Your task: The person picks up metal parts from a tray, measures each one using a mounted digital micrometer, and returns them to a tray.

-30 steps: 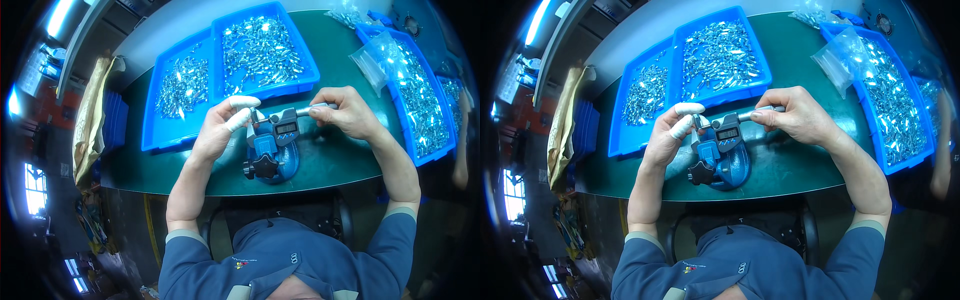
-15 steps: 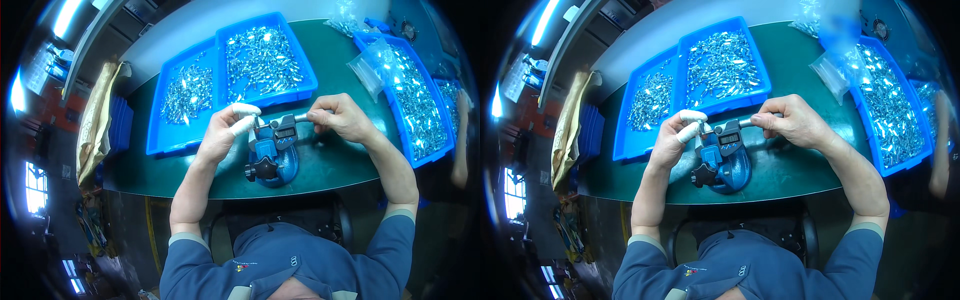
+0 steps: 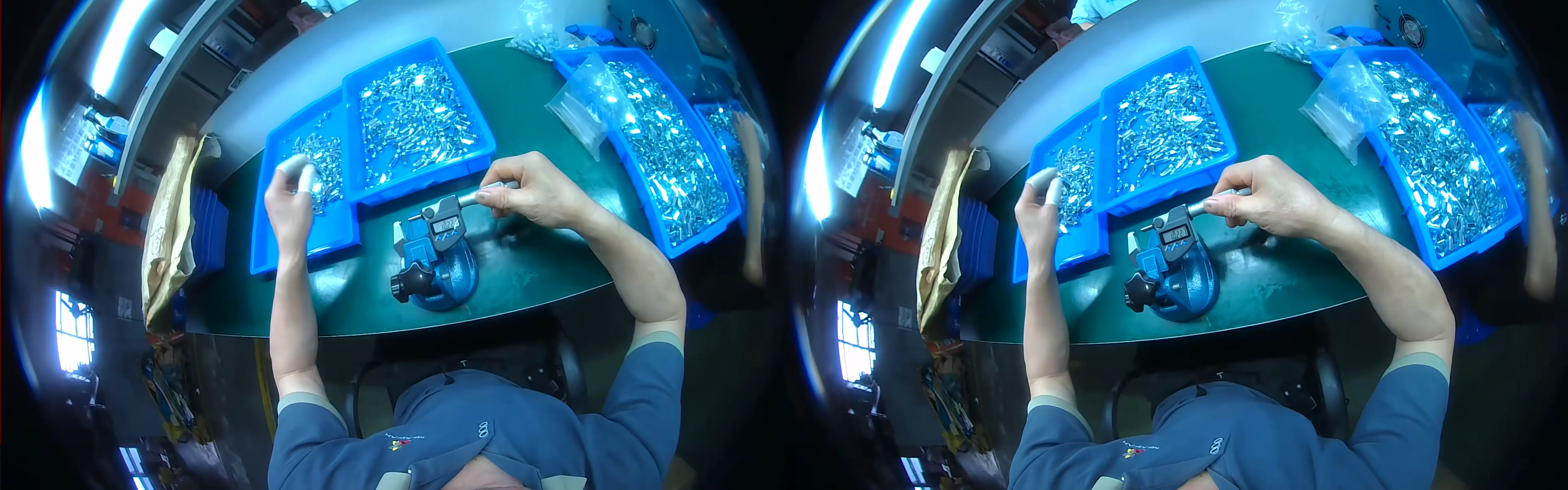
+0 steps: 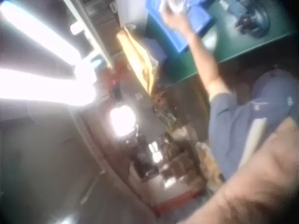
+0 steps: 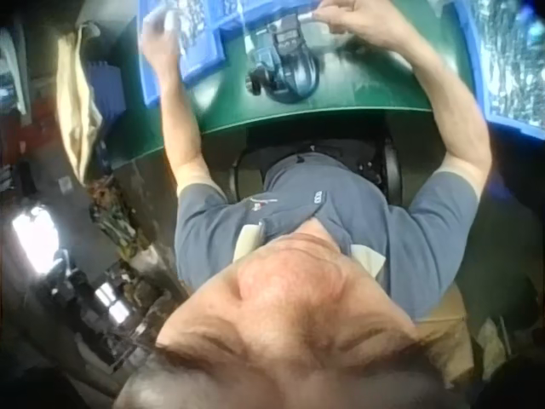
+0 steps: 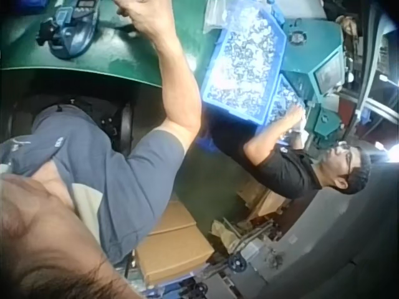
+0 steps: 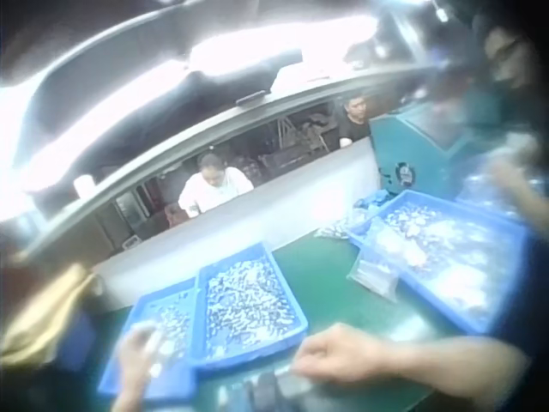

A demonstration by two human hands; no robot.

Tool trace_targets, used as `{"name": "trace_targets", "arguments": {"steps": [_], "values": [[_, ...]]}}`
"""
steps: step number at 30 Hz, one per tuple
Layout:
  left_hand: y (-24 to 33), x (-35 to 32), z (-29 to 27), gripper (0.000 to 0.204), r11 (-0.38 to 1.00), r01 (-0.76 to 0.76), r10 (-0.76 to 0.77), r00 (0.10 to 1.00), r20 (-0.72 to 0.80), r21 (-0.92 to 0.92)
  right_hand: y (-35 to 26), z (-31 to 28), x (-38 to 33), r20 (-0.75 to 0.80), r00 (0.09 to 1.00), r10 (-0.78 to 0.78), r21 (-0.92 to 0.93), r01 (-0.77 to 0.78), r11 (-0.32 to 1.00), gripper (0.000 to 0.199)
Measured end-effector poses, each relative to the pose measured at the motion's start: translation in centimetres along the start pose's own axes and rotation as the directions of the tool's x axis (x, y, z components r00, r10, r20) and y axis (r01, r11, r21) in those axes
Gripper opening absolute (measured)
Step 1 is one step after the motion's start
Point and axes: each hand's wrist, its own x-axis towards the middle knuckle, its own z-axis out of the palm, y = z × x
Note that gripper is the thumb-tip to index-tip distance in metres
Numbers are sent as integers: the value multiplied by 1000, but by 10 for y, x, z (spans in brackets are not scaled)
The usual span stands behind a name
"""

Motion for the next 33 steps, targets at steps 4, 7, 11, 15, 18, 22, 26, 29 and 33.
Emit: {"name": "trace_targets", "arguments": {"steps": [4, 7, 11, 15, 18, 22, 26, 29, 33], "values": [[-11, 17, 22, 28, 911, -275, 258, 961, 95, 307, 0, -1, 1, -12, 1000, -11, -61, 10, 998, 28], [8, 21, 60, 27, 809, -475, 352, 863, 362, 347, 3, -3, 0, -19, 1000, 19, -31, -20, 999, 29], [21, 39, 90, 30, 813, -387, 122, 844, 523, 435, 3, -1, 0, -8, 1000, 6, -25, -6, 1000, 29], [10, 48, 98, 30, 790, -414, 27, 760, 650, 452, -2, 1, 0, -7, 1000, 6, -26, -6, 1000, 29], [15, 41, 88, 32, 830, -392, 73, 781, 620, 396, 1, 0, -1, 1, 1000, -6, 6, 6, 1000, 28], [40, 5, 53, 33, 981, -185, 127, 848, 514, 63, 1, 0, 0, -5, 1000, -22, -24, 21, 999, 28], [45, -39, 38, 27, 854, 289, -4, 836, 549, -434, 4, -2, 0, -10, 1000, -6, -14, 6, 1000, 27], [39, -55, 35, 26, 777, 393, -46, 815, 578, -492, 5, 1, 1, -5, 1000, 12, 26, -12, 1000, 27], [37, -62, 36, 24, 737, 412, 6, 789, 614, -536, 5, 4, 3, -7, 1000, 30, 28, -30, 999, 27]]}}
